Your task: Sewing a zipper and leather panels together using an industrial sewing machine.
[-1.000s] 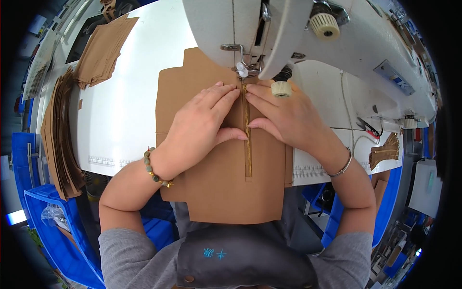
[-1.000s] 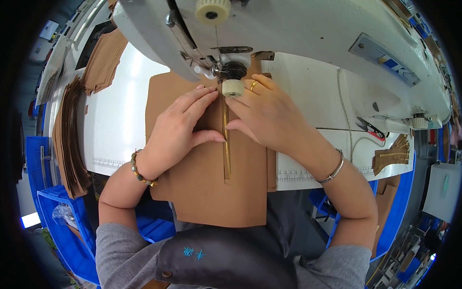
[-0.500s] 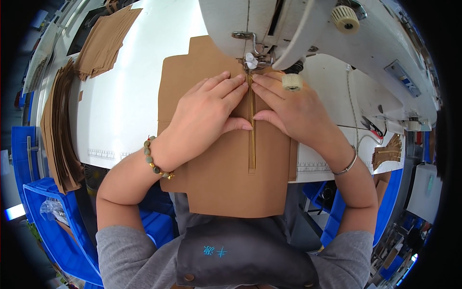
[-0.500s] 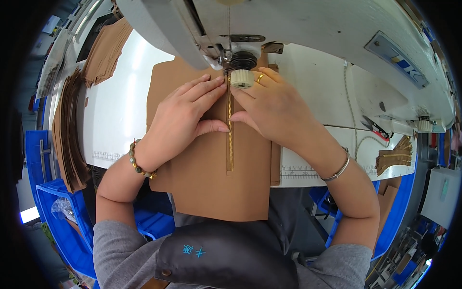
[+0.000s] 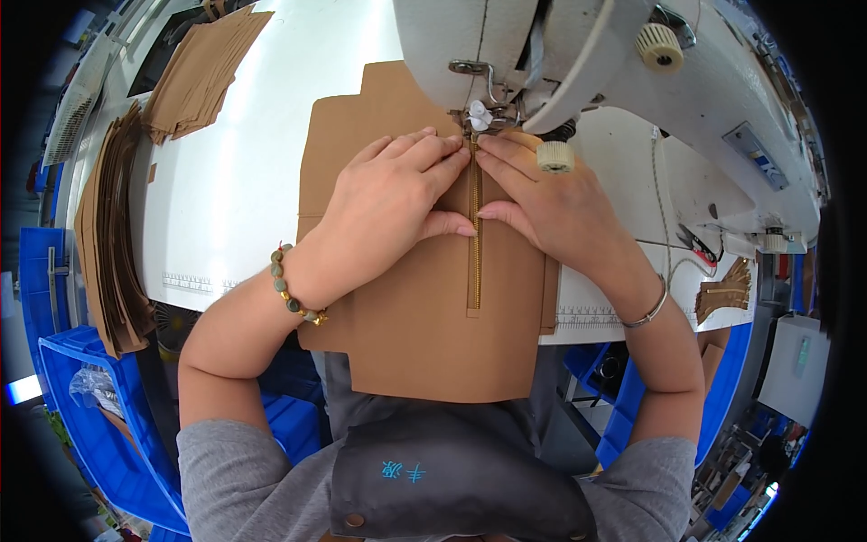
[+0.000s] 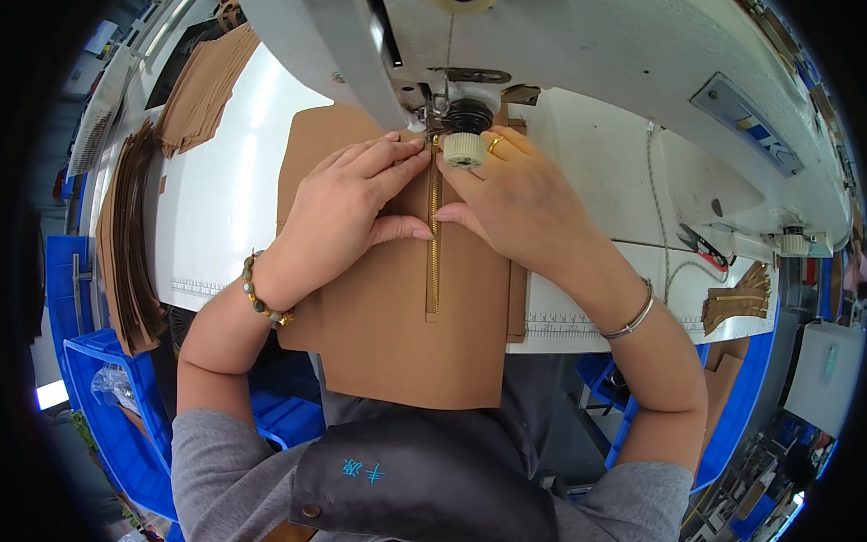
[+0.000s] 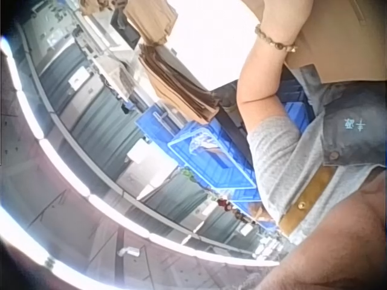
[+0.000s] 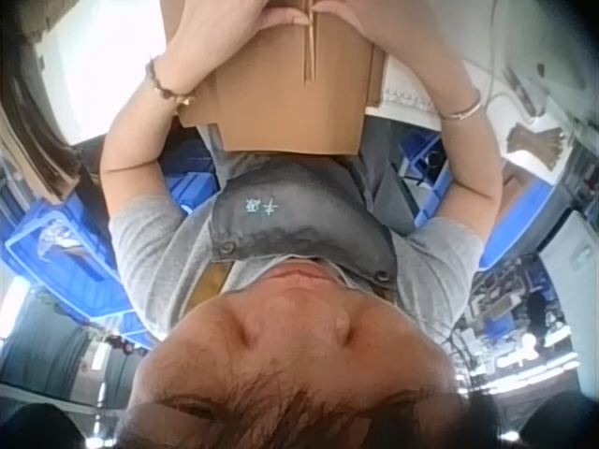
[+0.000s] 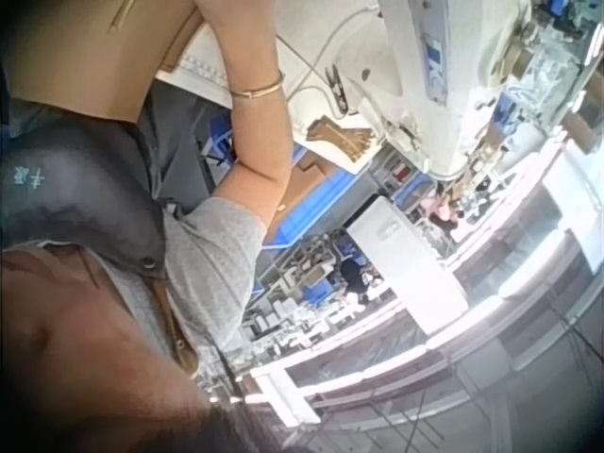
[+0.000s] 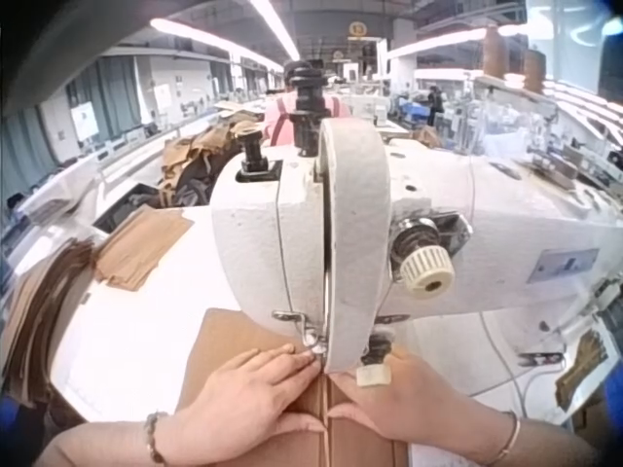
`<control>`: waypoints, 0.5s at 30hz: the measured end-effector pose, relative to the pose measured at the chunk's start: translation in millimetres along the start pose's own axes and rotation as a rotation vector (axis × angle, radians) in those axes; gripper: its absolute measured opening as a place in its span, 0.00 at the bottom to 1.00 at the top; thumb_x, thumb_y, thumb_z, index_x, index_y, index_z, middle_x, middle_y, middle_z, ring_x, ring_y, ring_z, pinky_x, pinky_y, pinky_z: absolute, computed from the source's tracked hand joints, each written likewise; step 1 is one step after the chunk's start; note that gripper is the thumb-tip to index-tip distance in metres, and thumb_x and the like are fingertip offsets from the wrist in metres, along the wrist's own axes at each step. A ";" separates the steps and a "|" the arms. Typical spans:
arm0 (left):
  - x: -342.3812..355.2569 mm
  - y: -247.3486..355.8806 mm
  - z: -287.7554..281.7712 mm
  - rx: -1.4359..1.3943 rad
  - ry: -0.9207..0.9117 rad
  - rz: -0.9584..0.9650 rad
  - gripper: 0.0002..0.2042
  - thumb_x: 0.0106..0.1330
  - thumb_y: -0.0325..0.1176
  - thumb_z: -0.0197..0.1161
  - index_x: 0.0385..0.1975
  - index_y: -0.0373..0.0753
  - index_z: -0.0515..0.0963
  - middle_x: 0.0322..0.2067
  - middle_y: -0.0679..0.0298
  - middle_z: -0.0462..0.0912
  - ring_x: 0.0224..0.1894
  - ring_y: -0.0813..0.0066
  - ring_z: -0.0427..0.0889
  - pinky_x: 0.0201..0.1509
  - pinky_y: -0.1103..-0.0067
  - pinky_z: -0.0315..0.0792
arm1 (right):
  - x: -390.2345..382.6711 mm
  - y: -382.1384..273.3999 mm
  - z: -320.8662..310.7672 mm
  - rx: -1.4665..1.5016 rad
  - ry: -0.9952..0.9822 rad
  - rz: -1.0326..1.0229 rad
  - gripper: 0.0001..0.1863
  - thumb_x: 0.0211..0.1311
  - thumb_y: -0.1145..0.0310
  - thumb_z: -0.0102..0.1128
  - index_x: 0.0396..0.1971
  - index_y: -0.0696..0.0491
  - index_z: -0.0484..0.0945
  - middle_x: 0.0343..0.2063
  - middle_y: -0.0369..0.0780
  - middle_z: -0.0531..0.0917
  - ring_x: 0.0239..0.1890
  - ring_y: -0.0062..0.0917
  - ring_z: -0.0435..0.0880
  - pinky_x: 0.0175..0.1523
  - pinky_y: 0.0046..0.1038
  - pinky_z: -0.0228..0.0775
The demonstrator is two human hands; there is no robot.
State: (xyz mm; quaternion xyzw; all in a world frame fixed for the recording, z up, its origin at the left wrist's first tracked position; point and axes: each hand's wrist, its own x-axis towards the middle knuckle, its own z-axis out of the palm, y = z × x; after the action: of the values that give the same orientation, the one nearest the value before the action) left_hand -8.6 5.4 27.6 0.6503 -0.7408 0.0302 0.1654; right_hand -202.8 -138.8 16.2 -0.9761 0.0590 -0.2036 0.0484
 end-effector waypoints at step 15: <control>0.3 -2.0 0.4 -0.030 0.048 0.012 0.32 0.58 0.54 0.70 0.58 0.39 0.83 0.59 0.62 0.84 0.65 0.57 0.80 0.66 0.64 0.75 | 1.5 1.3 -0.3 -0.016 -0.019 0.028 0.31 0.59 0.51 0.71 0.56 0.57 0.81 0.45 0.41 0.86 0.51 0.40 0.82 0.61 0.37 0.75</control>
State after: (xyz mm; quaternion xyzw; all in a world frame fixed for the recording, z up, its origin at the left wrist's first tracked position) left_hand -6.8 4.7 26.9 0.6424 -0.7409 0.0355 0.1926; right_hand -201.6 -140.3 16.9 -0.9774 0.0739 -0.1932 0.0439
